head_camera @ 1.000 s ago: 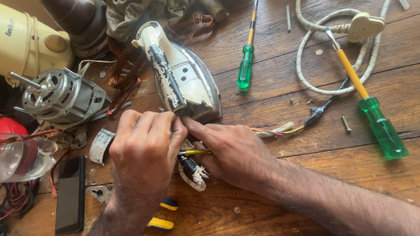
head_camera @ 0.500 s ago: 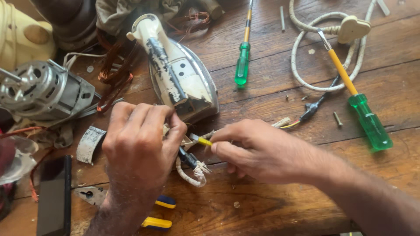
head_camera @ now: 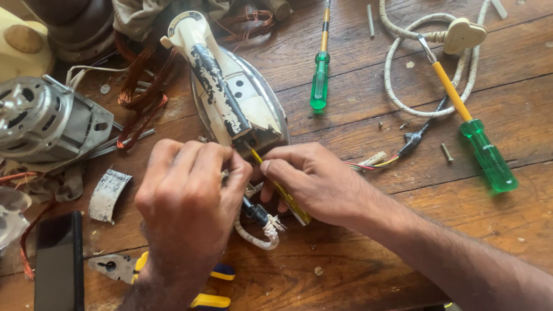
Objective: The person uses a screwdriver to pry open the casing of a disassembled electric iron, removes a plastic internal component, and manipulates the exposed wires. The person then handles a small metal screw and continues to adjust the internal parts of the iron.
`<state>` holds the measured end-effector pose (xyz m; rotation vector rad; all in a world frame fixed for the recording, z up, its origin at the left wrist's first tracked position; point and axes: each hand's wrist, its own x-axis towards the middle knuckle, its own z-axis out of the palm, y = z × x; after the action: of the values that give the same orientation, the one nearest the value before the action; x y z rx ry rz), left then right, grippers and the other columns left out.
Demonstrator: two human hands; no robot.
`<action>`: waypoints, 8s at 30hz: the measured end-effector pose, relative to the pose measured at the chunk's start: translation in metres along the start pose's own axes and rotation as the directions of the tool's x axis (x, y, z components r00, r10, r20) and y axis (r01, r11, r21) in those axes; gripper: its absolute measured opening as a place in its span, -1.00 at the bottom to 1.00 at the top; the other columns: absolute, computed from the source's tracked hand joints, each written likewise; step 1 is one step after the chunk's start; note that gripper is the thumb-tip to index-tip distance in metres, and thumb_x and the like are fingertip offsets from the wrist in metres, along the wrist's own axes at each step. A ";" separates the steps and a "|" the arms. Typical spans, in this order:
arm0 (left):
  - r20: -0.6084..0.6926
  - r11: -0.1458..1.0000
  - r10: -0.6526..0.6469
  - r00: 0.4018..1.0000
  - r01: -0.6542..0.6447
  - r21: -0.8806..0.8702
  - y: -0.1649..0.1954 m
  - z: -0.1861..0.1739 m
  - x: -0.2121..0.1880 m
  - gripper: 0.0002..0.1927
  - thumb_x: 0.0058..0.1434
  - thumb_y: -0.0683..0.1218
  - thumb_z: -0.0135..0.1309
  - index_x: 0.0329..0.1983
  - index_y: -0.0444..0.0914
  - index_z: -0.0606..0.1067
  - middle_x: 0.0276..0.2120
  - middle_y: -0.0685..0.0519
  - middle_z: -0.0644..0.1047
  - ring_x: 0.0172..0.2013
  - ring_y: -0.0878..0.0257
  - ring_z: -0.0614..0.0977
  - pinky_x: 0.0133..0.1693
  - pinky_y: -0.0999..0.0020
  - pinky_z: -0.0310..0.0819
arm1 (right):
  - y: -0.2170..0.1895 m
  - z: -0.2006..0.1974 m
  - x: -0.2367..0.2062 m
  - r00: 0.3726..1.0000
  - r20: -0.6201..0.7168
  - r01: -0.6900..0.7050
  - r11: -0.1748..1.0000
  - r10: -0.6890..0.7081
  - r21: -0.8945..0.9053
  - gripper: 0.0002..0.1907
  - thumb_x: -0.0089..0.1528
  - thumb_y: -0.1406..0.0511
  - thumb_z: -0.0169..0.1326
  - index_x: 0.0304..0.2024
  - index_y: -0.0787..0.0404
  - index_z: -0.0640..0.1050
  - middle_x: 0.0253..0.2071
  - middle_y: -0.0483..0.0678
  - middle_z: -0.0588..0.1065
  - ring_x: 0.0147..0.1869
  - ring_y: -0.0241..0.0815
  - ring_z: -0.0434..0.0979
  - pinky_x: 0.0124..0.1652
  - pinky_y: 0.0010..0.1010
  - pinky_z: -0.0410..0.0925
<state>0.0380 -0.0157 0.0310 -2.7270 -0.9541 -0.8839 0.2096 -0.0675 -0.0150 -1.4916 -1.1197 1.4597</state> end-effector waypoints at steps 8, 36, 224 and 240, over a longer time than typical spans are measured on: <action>-0.004 0.999 -0.016 1.000 0.016 0.030 0.001 -0.002 0.000 -0.84 0.12 -0.18 0.35 -0.39 -0.27 0.55 -0.41 0.01 0.57 -0.28 0.03 0.57 -0.24 0.16 0.47 | -0.001 0.002 0.002 0.999 0.034 0.041 0.999 -0.042 0.033 -0.67 0.34 0.20 -0.07 -0.18 0.30 0.63 -0.42 -0.09 0.62 -0.41 -0.36 0.58 -0.36 -0.49 0.51; 0.005 1.000 0.013 1.000 -0.014 0.009 -0.002 0.002 -0.005 -0.84 0.21 -0.18 0.34 -0.33 -0.26 0.53 -0.35 0.00 0.55 -0.21 0.01 0.53 -0.17 0.13 0.45 | 0.000 0.012 0.005 0.970 -0.211 -0.083 0.978 0.124 0.191 -0.82 0.13 0.27 0.21 -0.32 0.25 0.54 -0.46 -0.09 0.54 -0.55 -0.35 0.45 -0.58 -0.52 0.29; 0.022 0.987 -0.139 0.990 0.141 -0.080 0.004 0.017 -0.020 -0.86 0.36 -0.29 0.24 -0.03 -0.35 0.65 -0.15 -0.08 0.66 -0.09 0.04 0.61 0.35 -0.08 0.45 | 0.014 0.033 -0.007 0.923 -0.315 0.284 0.943 -0.220 0.172 -0.81 0.27 0.31 0.21 -0.14 0.31 0.65 -0.35 -0.13 0.62 -0.28 -0.45 0.56 -0.25 -0.58 0.48; 0.043 0.990 -0.132 0.990 0.134 -0.052 0.005 0.014 -0.020 -0.87 0.35 -0.31 0.22 -0.05 -0.36 0.64 -0.15 -0.07 0.65 -0.08 0.04 0.61 0.36 -0.09 0.44 | 0.013 0.033 -0.007 0.912 -0.333 0.308 0.937 -0.241 0.166 -0.81 0.26 0.31 0.22 -0.14 0.31 0.65 -0.36 -0.14 0.63 -0.28 -0.44 0.59 -0.24 -0.56 0.51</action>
<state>0.0353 -0.0262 0.0084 -2.7630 -1.1476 -0.8927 0.1779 -0.0802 -0.0266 -1.2937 -0.9069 1.0710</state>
